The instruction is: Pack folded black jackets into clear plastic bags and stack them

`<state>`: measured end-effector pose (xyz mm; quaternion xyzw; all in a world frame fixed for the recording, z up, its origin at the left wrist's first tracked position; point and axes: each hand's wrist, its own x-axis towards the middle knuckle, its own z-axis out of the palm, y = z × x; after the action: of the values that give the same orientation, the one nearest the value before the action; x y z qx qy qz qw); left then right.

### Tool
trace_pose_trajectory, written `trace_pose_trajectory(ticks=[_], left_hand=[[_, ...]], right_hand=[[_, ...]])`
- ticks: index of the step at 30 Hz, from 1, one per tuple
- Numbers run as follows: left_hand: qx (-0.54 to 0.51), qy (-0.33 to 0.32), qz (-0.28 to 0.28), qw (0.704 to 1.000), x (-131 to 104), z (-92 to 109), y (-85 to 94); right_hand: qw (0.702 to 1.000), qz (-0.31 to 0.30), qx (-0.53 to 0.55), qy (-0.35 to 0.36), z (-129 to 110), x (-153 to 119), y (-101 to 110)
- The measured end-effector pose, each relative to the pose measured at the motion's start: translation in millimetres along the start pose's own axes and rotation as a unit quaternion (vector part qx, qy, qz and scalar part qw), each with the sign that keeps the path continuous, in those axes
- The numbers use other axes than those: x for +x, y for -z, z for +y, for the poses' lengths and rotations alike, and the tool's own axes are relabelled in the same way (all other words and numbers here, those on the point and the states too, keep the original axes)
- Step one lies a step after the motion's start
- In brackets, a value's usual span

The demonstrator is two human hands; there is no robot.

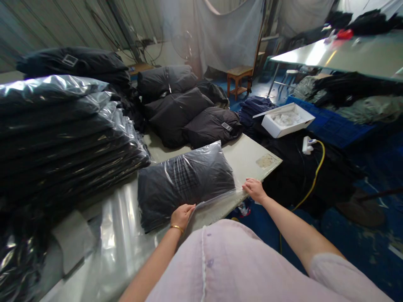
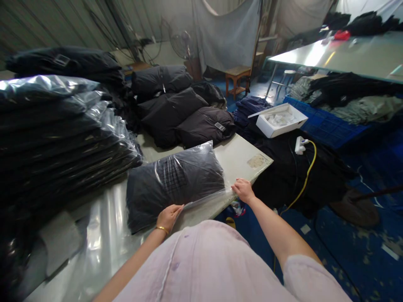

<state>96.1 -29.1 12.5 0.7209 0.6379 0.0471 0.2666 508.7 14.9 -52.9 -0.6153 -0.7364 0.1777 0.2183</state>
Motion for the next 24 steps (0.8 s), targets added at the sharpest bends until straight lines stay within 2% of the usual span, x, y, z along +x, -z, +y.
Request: trace_pose_trajectory(ticks=[7, 12, 15, 19, 24], left_hand=[[0.043, 0.078, -0.030, 0.996, 7, 23, 14.1], [0.056, 0.112, -0.045, 0.991, 13, 31, 11.8], [0.046, 0.148, -0.057, 0.986, 20, 32, 10.9], [0.035, 0.174, -0.068, 0.982, 28, 33, 11.2], [0.029, 0.181, -0.083, 0.980, 31, 33, 11.8]], right_hand=[[0.984, 0.057, -0.150, -0.073, -12, -5, -2], [0.974, 0.064, -0.206, -0.065, -22, 0, 7], [0.974, 0.064, -0.210, -0.055, -30, 4, 9], [0.982, 0.075, -0.163, -0.058, -39, 8, 5], [0.976, 0.112, -0.143, -0.120, -43, 9, -5]])
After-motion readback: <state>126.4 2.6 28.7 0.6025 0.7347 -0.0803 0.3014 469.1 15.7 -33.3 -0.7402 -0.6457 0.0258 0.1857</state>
